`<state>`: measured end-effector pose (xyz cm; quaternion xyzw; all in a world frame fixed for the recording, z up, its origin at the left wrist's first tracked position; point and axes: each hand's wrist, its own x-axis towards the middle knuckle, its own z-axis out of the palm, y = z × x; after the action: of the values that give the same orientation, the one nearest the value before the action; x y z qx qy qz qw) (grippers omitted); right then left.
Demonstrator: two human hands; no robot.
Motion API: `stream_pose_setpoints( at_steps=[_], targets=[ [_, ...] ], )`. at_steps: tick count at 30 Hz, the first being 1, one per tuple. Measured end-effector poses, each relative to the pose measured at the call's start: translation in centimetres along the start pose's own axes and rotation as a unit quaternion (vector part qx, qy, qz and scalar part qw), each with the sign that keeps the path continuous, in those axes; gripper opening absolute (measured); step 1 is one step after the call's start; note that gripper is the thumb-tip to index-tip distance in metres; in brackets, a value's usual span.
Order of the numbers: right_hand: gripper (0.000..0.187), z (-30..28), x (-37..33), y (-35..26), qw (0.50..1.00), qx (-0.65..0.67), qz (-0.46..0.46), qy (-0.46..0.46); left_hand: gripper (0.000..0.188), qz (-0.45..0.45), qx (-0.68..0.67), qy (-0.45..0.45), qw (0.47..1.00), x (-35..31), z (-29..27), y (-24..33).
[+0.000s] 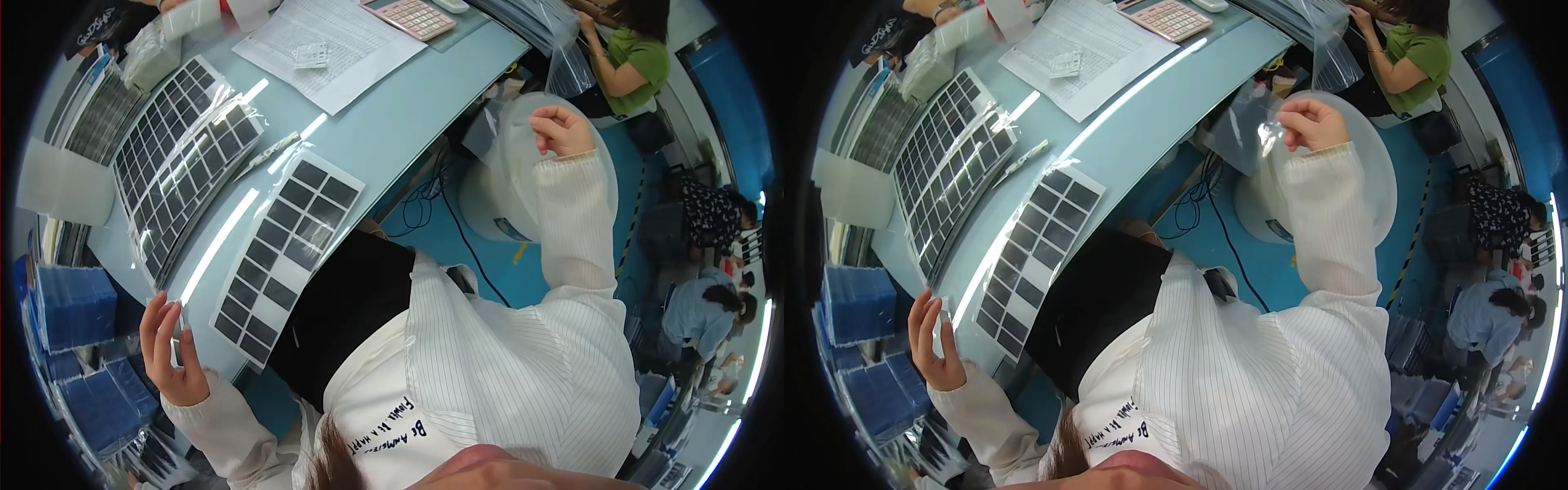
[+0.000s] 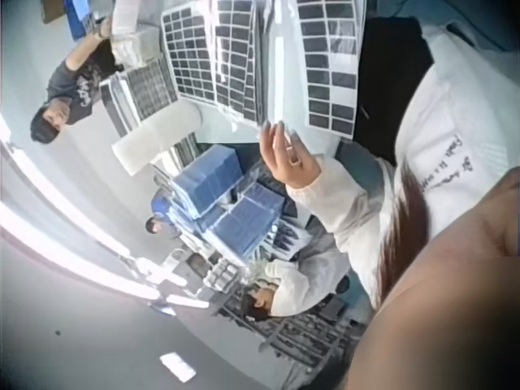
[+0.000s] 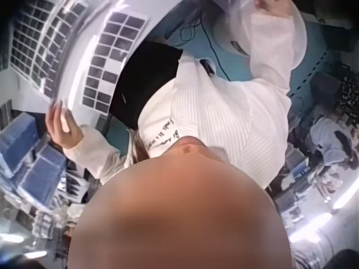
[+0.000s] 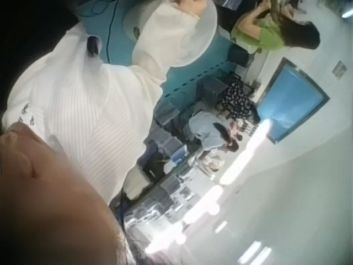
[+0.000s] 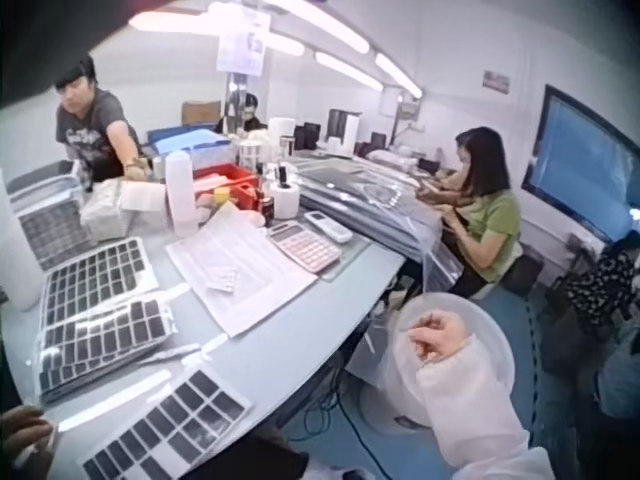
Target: Peeling small rectangular solar cells from a backing sheet and inspecting or arranging them on a grid.
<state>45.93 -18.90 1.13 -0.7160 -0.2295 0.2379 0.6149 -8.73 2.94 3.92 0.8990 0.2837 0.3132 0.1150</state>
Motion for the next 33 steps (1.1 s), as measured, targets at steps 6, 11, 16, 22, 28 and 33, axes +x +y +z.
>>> stream_pose_setpoints(
  at_steps=[6, 11, 16, 22, 28, 33],
  targets=[
    [0.016, -7.4, 3.9, 3.0, 0.959, -0.245, 0.012, 0.144, 0.035, -0.018, 0.013, 0.001, 1.0, -1.1, -0.8, 0.5],
    [0.056, -17.4, 9.2, 15.6, 0.686, -0.696, 0.088, 0.193, 0.033, -0.056, 0.008, -0.004, 0.998, -2.6, -1.2, 1.8],
    [0.035, -10.0, 7.7, 11.2, 0.937, -0.306, -0.068, 0.153, 0.03, -0.139, 0.027, 0.025, 0.99, -4.7, -1.4, 2.2],
    [0.04, 16.1, -4.3, -6.1, 0.774, -0.308, -0.501, -0.236, 0.032, -0.211, 0.04, 0.05, 0.975, -7.6, 0.0, 3.1],
    [0.068, 27.6, -8.3, -4.8, 0.591, -0.263, -0.582, -0.492, 0.046, -0.128, 0.032, 0.036, 0.991, -8.7, 1.2, 3.5],
    [0.066, 30.5, -11.2, -3.1, 0.585, -0.215, -0.579, -0.525, 0.054, -0.105, 0.006, 0.013, 0.994, -7.7, 3.1, 4.2]
  ],
)
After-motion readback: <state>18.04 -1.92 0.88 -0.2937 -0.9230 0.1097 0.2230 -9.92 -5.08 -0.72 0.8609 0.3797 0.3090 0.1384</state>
